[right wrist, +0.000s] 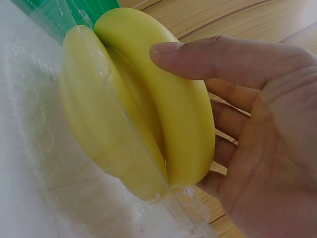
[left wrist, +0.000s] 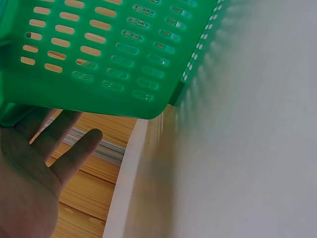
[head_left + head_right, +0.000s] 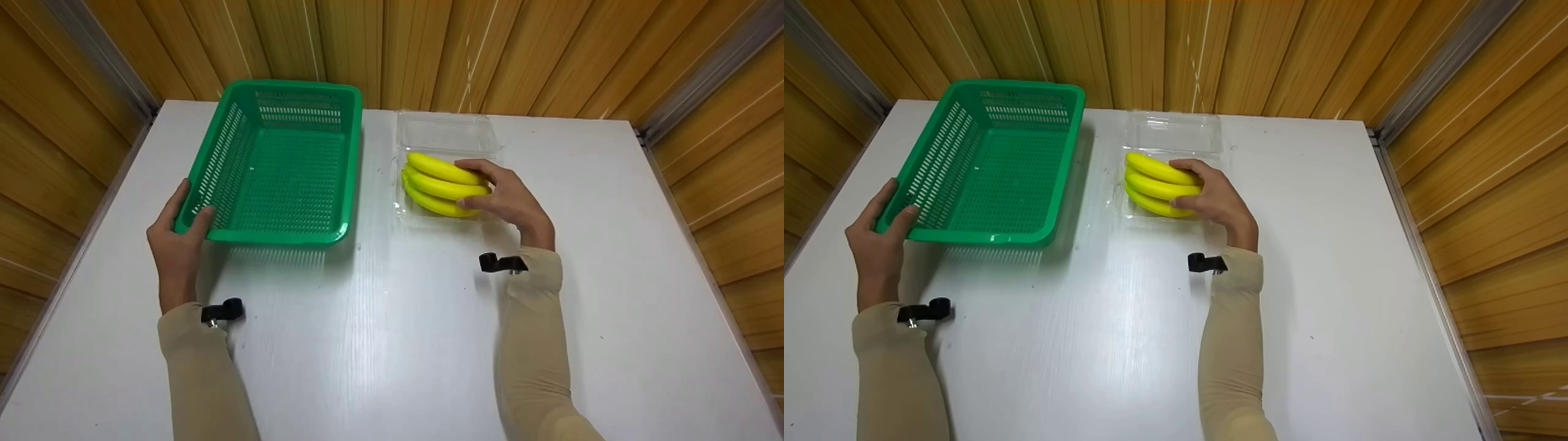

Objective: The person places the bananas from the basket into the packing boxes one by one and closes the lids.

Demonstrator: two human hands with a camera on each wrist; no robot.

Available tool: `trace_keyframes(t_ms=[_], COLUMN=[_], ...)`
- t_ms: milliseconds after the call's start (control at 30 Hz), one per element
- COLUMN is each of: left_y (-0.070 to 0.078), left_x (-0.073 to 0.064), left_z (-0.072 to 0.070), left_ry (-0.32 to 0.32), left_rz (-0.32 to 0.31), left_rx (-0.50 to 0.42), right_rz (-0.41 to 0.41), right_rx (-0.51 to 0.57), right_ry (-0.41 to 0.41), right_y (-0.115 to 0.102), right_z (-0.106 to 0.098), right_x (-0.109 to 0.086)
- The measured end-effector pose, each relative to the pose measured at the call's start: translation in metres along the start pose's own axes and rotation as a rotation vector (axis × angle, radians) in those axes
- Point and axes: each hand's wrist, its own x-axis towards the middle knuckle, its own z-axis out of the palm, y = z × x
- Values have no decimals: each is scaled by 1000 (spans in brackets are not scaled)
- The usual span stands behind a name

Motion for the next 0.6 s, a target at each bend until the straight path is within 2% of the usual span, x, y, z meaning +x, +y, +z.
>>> trace_keyframes(t_ms=[300,600], left_y=[-2,0], left_x=[1,0], left_z=[0,1], left_ry=[5,1], left_rz=[18,2], left_rx=[-2,-8], right_rz=[5,6], right_rx=[0,-12], right_ry=[-4,-13], right_y=[2,2], right_z=[1,2], right_x=[1,0])
